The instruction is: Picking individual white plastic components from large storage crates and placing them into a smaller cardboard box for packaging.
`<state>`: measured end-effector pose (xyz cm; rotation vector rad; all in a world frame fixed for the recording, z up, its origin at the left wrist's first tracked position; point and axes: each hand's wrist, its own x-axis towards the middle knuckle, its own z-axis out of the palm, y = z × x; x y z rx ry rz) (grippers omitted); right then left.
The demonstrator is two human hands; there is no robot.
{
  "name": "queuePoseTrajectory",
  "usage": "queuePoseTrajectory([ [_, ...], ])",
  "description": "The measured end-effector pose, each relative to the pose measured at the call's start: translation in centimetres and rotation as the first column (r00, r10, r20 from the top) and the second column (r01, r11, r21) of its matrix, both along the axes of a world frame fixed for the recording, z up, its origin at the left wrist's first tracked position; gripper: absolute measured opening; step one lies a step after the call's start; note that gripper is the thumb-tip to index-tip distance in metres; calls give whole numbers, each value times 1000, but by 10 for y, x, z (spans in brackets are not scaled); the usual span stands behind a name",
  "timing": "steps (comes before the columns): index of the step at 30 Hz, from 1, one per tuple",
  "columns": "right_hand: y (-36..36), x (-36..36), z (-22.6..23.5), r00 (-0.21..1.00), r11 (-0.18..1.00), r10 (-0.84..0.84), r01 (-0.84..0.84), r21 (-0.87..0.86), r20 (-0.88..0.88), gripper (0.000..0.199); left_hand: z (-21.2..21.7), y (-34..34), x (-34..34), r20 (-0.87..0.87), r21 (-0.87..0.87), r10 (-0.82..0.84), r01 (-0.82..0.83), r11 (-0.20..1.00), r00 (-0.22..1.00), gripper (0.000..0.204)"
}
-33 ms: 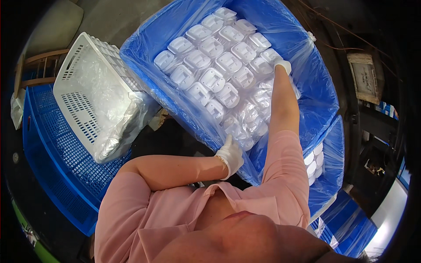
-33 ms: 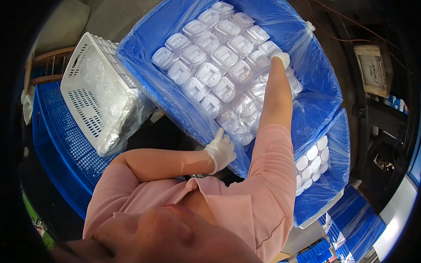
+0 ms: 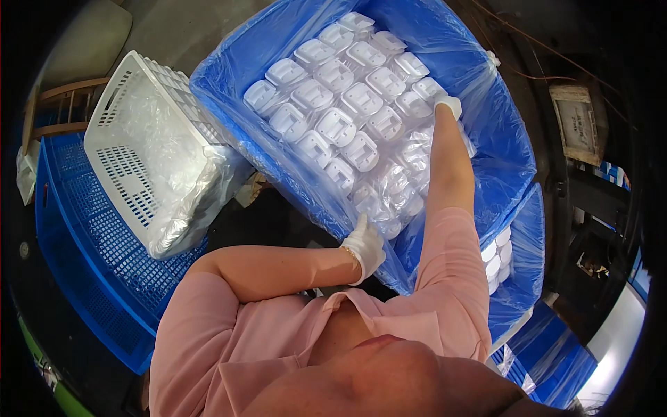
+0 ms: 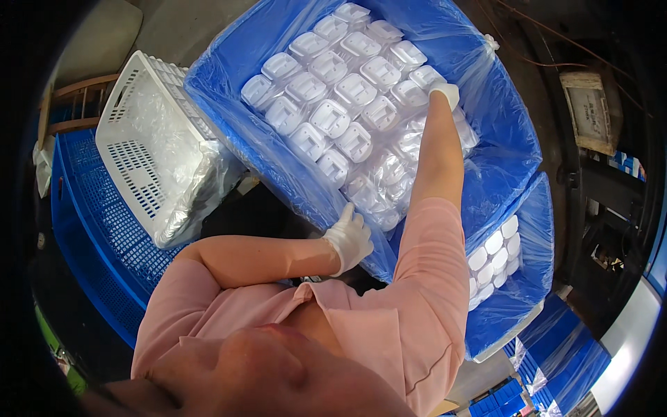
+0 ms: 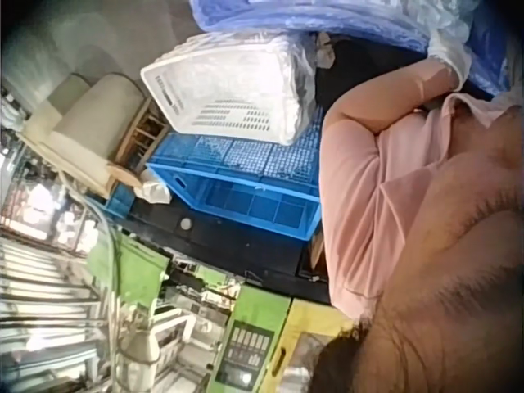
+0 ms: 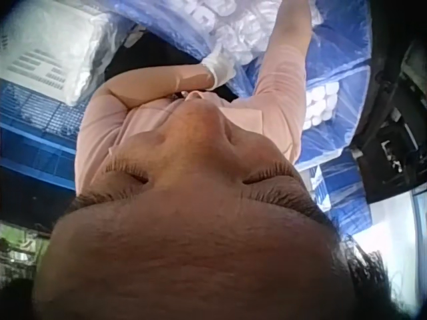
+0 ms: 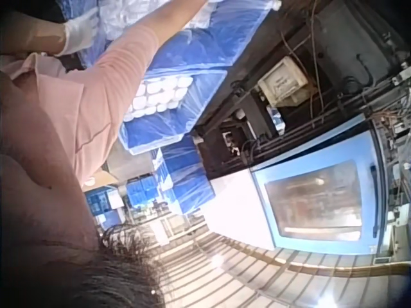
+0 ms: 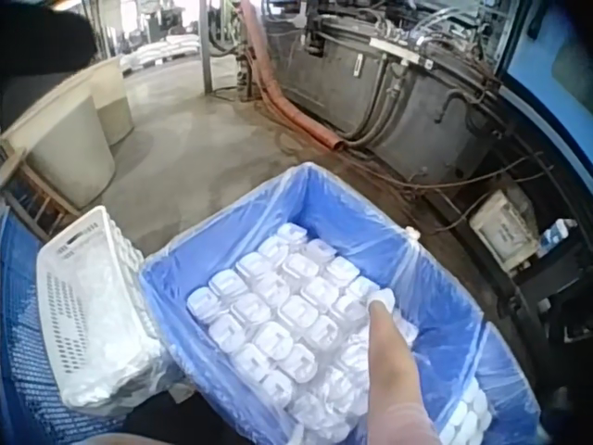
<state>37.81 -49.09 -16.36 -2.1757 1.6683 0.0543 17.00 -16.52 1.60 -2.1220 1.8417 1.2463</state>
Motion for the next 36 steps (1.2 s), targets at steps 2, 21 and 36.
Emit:
queuePoseTrajectory([
  [2, 14, -7, 16, 999, 999, -15, 17, -40, 50, 41, 3, -1, 4, -14, 22, -28, 28, 999, 1000, 28],
  [21, 49, -39, -97, 957, 707, -240, 56, 705, 165, 18, -8, 6, 1, 8, 105, 44, -44, 993, 999, 28],
  [36, 25, -54, -32, 957, 702, -172, -48, 711, 235, 22, 3, -3, 2, 0, 76, 5, -5, 997, 1000, 29],
])
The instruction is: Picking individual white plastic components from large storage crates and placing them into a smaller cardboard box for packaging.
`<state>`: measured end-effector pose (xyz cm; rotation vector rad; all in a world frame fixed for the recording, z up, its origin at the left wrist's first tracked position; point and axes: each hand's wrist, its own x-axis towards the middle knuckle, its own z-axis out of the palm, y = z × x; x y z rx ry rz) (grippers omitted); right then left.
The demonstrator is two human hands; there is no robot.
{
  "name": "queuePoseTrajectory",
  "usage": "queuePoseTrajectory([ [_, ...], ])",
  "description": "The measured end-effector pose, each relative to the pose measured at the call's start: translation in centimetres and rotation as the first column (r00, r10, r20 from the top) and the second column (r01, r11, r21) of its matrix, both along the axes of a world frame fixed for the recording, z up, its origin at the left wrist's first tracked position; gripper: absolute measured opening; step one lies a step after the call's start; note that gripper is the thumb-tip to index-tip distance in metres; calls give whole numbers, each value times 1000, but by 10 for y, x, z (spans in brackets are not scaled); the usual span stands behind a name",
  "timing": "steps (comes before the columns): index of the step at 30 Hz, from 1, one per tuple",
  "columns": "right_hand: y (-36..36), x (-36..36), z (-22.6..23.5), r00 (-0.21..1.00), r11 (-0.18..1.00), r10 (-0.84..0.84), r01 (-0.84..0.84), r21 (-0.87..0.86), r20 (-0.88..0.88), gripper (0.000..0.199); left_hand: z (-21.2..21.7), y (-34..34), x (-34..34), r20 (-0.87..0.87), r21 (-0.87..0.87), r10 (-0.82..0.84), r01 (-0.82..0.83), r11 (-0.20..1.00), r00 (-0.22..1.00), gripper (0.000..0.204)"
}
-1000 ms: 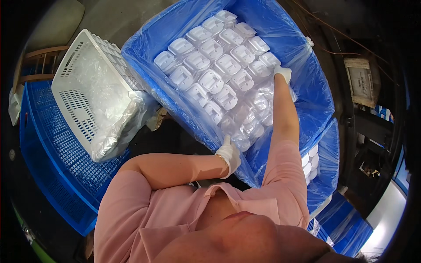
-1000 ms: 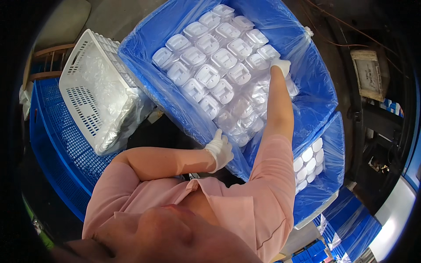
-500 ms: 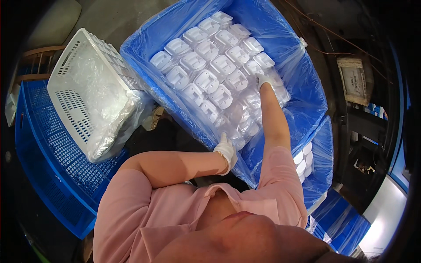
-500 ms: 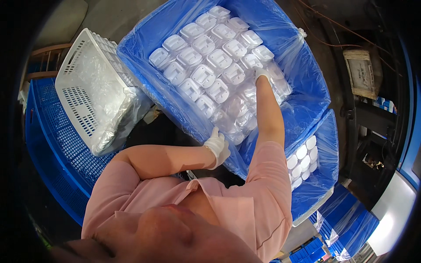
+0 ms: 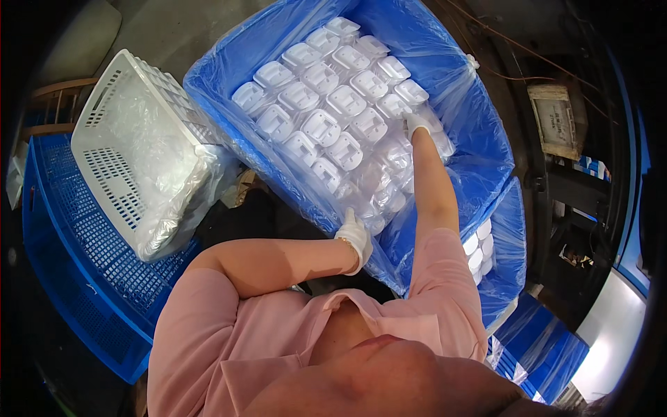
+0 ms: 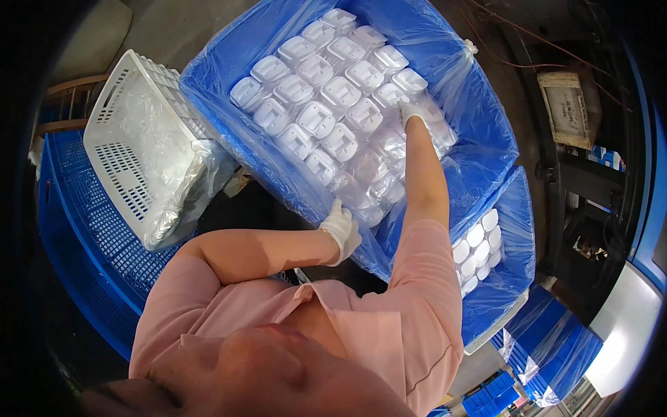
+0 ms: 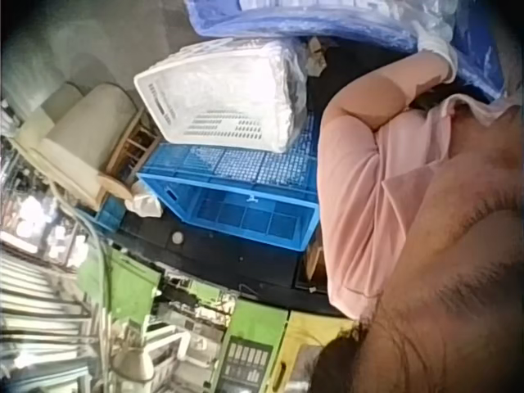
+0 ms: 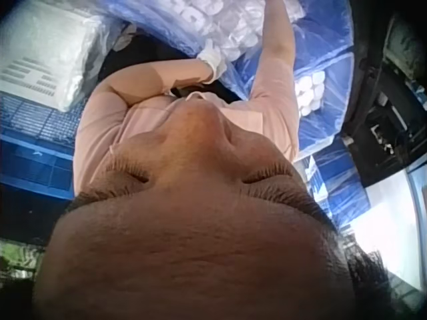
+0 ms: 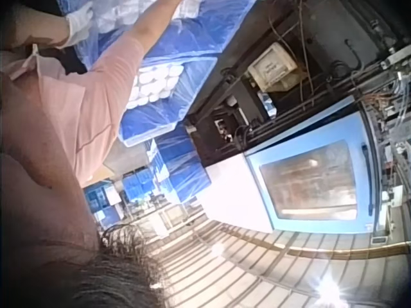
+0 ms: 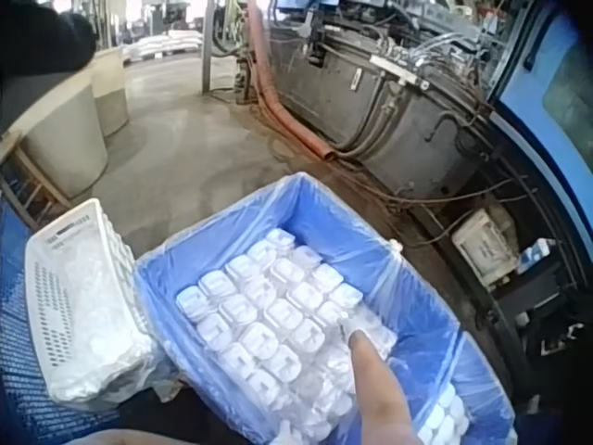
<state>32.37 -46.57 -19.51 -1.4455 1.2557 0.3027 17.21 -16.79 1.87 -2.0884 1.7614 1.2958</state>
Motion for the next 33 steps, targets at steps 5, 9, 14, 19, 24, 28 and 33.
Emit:
queuePoseTrajectory([
  [5, -26, 4, -39, 992, 976, 85, -102, -192, -97, 21, -1, -5, -2, -18, 12, 4, -3, 1000, 1000, 30],
  [9, -21, -1, -41, 996, 986, 40, -51, -156, -77, 22, -1, -3, -2, -4, 18, 7, -7, 1000, 1000, 30],
  [14, -18, -17, -24, 1000, 970, -14, 19, -243, 21, 21, 6, -4, 1, 0, -7, -9, 9, 1000, 1000, 30],
  [19, 23, -37, 28, 989, 982, -54, 77, -170, 138, 19, 0, -5, -7, 17, -37, 49, -48, 998, 999, 31],
  [24, 99, -105, 104, 896, 915, 347, -260, -308, 276, 17, -5, -5, -18, 67, -117, 70, -62, 991, 995, 34],
  [28, 177, -214, 190, 703, 641, 692, -496, -586, 163, 23, -12, -2, -20, 64, -62, 16, -12, 998, 998, 38],
  [33, 214, -340, 192, 738, 482, 674, -453, -750, -13, 30, 8, 2, -11, 181, -75, 67, -54, 996, 981, 30],
])
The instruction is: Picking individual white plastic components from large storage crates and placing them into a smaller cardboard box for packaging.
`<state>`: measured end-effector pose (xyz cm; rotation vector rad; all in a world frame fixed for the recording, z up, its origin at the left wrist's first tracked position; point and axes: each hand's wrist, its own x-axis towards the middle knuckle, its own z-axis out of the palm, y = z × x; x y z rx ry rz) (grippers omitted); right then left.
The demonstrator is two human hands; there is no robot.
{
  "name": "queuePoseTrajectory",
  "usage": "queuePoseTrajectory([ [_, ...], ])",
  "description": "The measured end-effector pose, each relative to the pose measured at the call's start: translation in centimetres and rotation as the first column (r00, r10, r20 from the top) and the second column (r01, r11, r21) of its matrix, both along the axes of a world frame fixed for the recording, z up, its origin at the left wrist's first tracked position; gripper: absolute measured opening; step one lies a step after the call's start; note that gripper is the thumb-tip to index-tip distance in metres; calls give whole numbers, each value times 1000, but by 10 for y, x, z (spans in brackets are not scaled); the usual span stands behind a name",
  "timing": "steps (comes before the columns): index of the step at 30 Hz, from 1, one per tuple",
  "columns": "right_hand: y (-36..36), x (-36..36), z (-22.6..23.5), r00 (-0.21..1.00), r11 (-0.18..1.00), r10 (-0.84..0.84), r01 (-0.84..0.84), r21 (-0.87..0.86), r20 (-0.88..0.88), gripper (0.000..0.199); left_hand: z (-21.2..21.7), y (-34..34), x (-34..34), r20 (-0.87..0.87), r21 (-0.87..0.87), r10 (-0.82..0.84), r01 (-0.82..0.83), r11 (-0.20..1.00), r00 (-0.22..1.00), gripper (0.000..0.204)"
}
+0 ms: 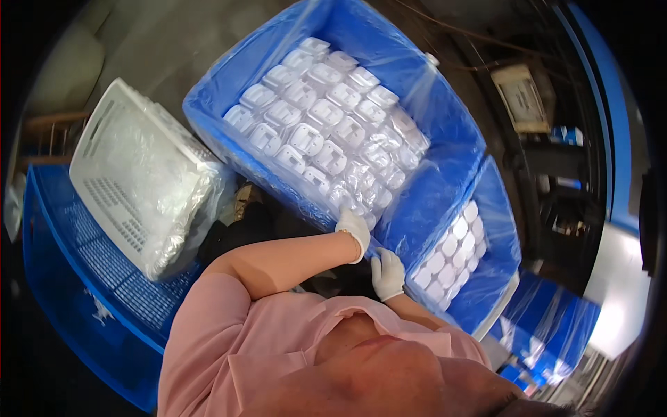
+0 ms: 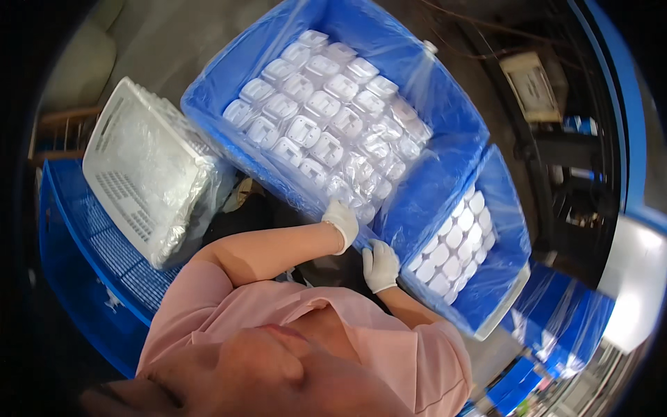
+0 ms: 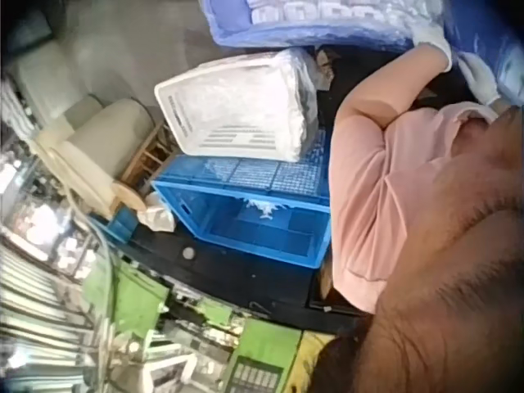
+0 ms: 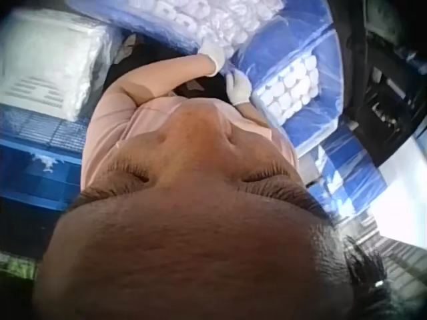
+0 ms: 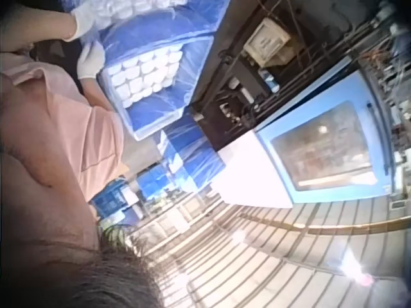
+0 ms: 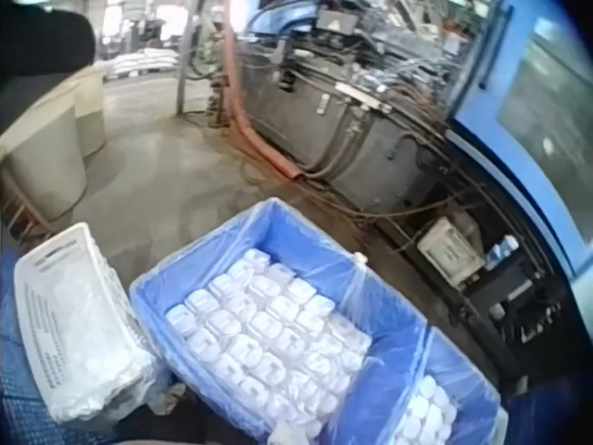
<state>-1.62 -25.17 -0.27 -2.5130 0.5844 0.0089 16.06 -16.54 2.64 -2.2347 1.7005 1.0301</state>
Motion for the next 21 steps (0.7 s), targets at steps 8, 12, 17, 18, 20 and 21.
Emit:
queuePoseTrajectory([
  [8, 1, -13, -7, 980, 911, 108, -30, -412, 169, 37, -15, -20, -15, 0, -15, -148, 148, 989, 989, 28],
  [12, -1, -14, -8, 980, 932, 115, -49, -360, 165, 29, -20, -34, -26, 61, 14, -291, 291, 957, 955, 33],
  [17, 2, -24, -24, 938, 913, 63, 84, -400, 340, 23, -33, -56, -51, 46, 113, -358, 352, 929, 932, 39],
  [18, 3, -28, -28, 961, 911, 24, 92, -402, 274, 24, -39, -62, -54, 42, 133, -401, 393, 910, 915, 39],
  [20, 10, -31, -24, 982, 898, -76, 142, -416, 171, 26, -33, -65, -58, 8, 84, -438, 436, 896, 899, 41],
  [21, 20, -21, -21, 985, 892, -98, 150, -427, 142, 29, -55, -56, -38, -5, 19, -382, 382, 924, 924, 43],
])
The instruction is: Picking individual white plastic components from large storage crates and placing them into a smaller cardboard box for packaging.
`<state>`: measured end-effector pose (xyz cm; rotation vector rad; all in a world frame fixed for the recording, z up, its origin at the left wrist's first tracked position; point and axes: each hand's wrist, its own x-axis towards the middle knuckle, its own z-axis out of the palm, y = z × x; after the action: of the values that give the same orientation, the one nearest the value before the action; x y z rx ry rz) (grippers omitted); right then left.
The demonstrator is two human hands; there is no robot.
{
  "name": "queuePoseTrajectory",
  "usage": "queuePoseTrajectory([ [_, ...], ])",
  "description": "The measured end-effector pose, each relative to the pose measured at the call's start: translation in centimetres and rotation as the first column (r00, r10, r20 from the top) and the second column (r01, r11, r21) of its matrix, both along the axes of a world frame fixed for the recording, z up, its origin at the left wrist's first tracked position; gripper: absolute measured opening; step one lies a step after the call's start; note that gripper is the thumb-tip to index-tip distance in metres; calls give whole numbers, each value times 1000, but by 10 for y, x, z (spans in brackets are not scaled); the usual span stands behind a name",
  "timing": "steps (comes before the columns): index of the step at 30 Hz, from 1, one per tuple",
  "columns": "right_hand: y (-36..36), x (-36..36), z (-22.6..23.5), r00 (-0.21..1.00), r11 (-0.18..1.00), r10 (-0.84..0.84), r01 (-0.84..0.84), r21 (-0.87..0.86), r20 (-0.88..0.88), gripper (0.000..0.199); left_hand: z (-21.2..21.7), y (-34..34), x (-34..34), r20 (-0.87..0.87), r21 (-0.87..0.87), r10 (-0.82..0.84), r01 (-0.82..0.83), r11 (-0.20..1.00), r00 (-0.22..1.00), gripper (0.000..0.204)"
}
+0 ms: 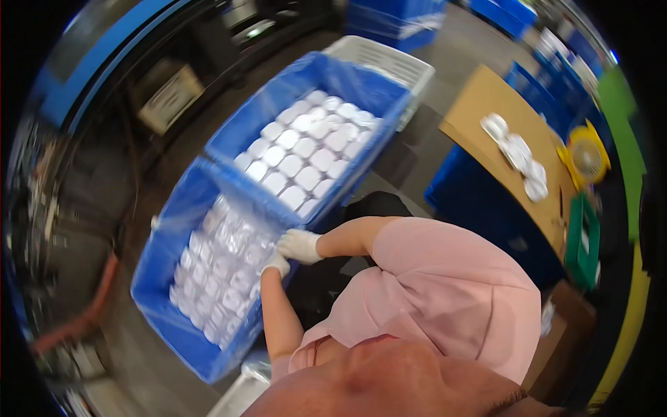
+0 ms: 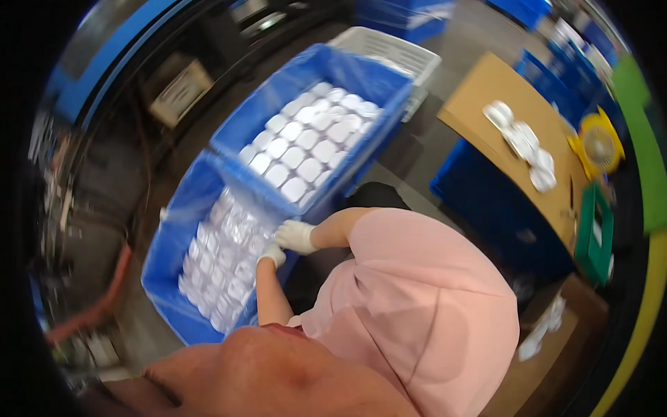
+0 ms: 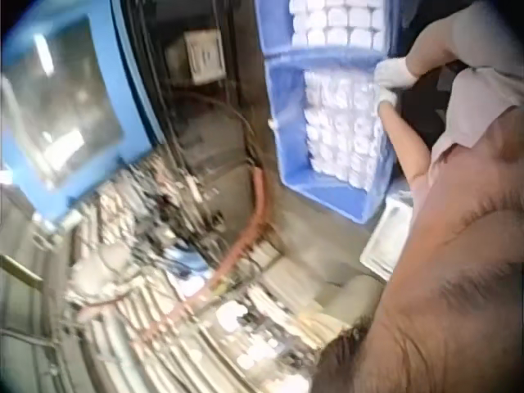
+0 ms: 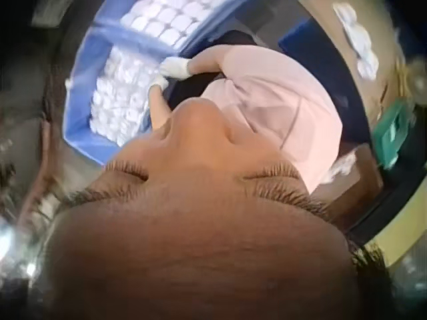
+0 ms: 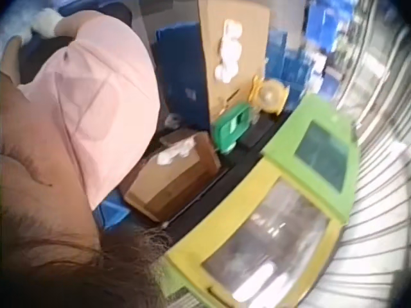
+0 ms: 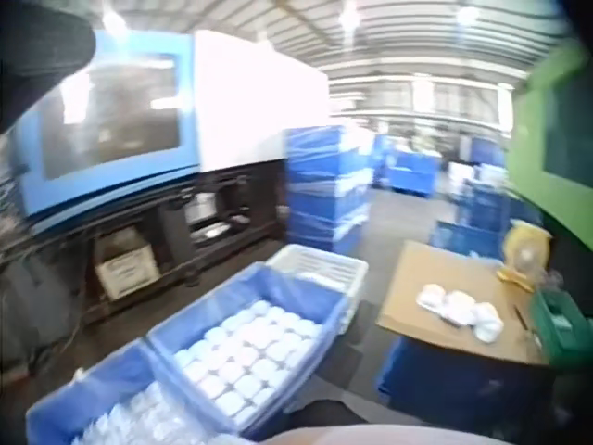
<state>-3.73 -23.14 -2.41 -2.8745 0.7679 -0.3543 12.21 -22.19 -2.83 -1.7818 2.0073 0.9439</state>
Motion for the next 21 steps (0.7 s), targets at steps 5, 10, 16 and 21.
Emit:
queuePoseTrajectory([
  [5, 40, -59, 60, 895, 916, -386, 341, 213, 225, 46, -36, -12, 7, 39, -53, -21, 23, 998, 999, 47],
  [10, 73, -221, 145, 571, 670, -695, 735, 106, 436, 40, -21, -1, 3, 18, -182, 99, -94, 979, 995, 47],
  [16, 152, -451, 221, -439, -479, -807, 878, -3, 396, 40, 17, 31, -25, 207, -361, 332, -243, 900, 920, 55],
  [21, 210, -564, 200, -900, -828, -399, 435, 354, 176, 65, 19, 63, -55, 247, -665, 447, -184, 724, 860, 79],
])
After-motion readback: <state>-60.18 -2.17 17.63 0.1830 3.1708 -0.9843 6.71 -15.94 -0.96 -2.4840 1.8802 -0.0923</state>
